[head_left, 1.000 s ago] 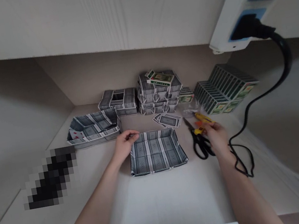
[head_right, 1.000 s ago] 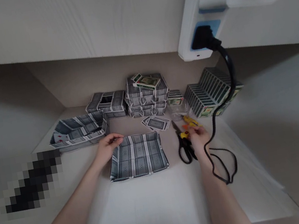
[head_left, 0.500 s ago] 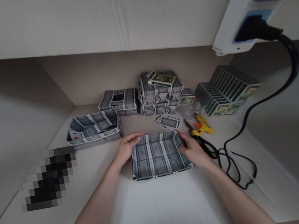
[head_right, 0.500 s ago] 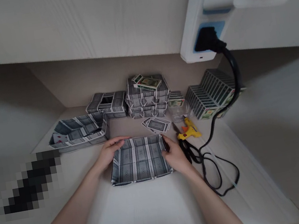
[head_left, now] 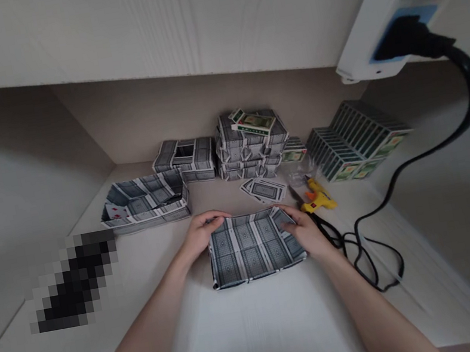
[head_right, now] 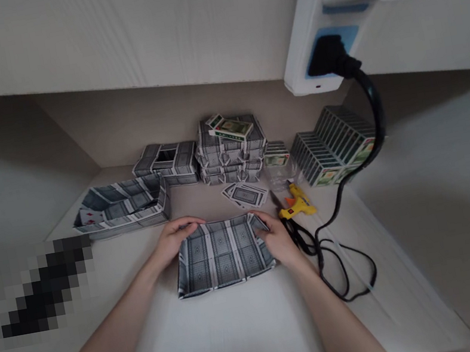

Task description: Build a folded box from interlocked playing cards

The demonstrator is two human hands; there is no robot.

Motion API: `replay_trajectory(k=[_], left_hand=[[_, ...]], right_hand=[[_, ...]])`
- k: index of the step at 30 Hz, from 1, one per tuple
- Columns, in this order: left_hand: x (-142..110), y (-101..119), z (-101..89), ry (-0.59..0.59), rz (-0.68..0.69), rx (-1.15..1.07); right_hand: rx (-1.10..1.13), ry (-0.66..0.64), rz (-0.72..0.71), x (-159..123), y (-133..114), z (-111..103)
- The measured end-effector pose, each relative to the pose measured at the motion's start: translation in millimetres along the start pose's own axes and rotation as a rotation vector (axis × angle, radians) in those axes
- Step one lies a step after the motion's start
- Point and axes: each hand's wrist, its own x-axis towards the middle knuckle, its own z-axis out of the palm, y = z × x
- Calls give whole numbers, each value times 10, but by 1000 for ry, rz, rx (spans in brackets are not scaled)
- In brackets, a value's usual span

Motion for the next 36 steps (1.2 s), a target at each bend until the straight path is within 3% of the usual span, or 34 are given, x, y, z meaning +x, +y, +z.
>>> replay_trajectory(k=[13,19,23,27,31,34,36], left_hand=[[51,-45,9,0,19,-9],[48,-67,43,23,39,12],[49,-75,53,53,33,31],[-4,-1,-80,23,113,260],[-115,149,-311,-26,138,503],[-163,229,-384,-168,98,419],[-157,240,-339,-170,90,287]], right_hand=[[-67,-98,-62,7,-31,16],[-81,37,-4,38,19,122],[112,73,0,66,-57,181],[342,100,68,69,-102,84],[284,33,75,-2,-143,-43],[177,-55,-20,-53,-171,-34],[71,-67,-74,-61,-155,22]])
